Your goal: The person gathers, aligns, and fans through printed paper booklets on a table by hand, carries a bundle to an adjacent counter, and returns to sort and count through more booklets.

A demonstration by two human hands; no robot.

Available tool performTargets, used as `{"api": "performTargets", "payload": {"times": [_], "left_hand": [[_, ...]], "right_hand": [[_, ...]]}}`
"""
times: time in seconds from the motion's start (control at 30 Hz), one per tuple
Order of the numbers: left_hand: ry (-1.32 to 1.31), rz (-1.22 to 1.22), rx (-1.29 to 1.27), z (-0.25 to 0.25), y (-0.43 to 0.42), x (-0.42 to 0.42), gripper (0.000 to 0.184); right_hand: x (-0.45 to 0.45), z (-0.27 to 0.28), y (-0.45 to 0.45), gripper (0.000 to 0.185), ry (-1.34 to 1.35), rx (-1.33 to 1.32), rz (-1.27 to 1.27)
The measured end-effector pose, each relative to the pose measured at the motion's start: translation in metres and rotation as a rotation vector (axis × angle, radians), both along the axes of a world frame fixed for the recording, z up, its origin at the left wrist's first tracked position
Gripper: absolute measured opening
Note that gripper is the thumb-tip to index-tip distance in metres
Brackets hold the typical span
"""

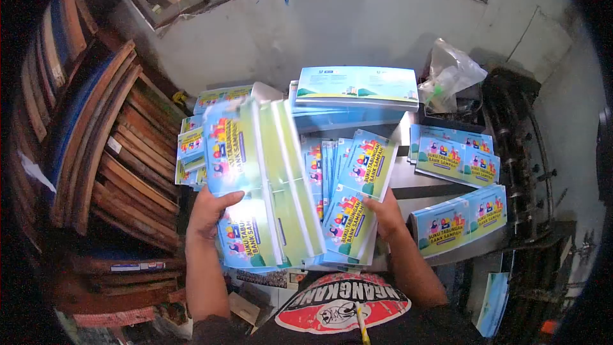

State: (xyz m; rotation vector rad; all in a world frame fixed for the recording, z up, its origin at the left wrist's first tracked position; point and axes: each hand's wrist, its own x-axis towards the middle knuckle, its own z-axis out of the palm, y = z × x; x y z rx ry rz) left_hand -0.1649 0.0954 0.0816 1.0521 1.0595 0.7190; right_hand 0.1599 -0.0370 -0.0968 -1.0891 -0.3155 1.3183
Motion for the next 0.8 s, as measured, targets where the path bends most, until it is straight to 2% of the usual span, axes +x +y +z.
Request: {"api": "performTargets", "payload": {"times": [0.07,0.1,0.17,0.2,0.23,0.3,0.33,0.37,0.43,0.5,0.53,0.57,0.67,0.7,0.77,0.8], "left_hand": [[-0.046,-0.083,0.041,-0.003,-0.003,0.018,0.052],[-0.09,-0.129,-0.015,0.002,-0.013,0.042,0.049],[0.166,-0.282,0.043,-0.01,-0.022,0.079,0.043],[0.216,-0.296,0.075,-0.024,-0.028,0.101,0.039],[0.273,-0.355,0.088,-0.039,-0.031,0.118,0.038],[0.346,-0.379,0.122,-0.056,-0.035,0.139,0.039],[0.341,-0.39,0.129,-0.055,-0.035,0.141,0.039],[0.326,-0.378,0.158,-0.049,-0.035,0.142,0.037],[0.322,-0.379,0.182,-0.04,-0.037,0.14,0.035],[0.227,-0.368,0.039,-0.03,-0.028,0.133,0.035],[0.143,-0.342,0.019,-0.045,-0.017,0.122,0.043],[0.145,-0.349,0.028,-0.051,-0.01,0.112,0.043],[0.111,-0.139,0.342,-0.048,-0.003,0.094,0.072],[0.112,-0.134,0.341,-0.039,-0.002,0.088,0.072],[-0.119,-0.141,0.259,-0.016,0.006,0.075,0.07],[0.058,-0.193,0.364,0.004,0.003,0.074,0.05]], "right_hand": [[0.003,-0.007,-0.001,0.054,-0.103,0.048,0.061],[0.006,-0.005,-0.001,0.054,-0.112,0.052,0.056],[0.013,0.001,-0.004,0.065,0.461,0.074,0.069],[0.009,0.02,-0.008,0.082,0.418,0.135,0.058],[0.009,0.021,-0.011,0.082,0.411,0.134,0.048],[0.014,0.02,-0.017,0.078,0.421,0.185,0.155],[0.021,-0.006,-0.018,0.071,0.448,0.069,0.123],[0.023,-0.006,-0.017,0.071,0.448,0.077,0.111],[0.02,-0.01,-0.014,0.064,0.16,0.093,0.105],[0.017,0.006,-0.016,0.061,0.23,0.066,0.075],[0.015,0.008,-0.016,0.062,0.212,0.115,0.038],[0.014,0.009,-0.016,0.062,0.192,0.164,0.002],[0.012,0.012,-0.019,0.071,0.276,0.262,-0.019],[0.011,0.016,-0.021,0.073,0.328,0.285,-0.043],[0.017,0.022,-0.025,0.075,0.396,0.311,0.013],[0.018,0.023,-0.026,0.077,0.466,0.33,0.066]]}}
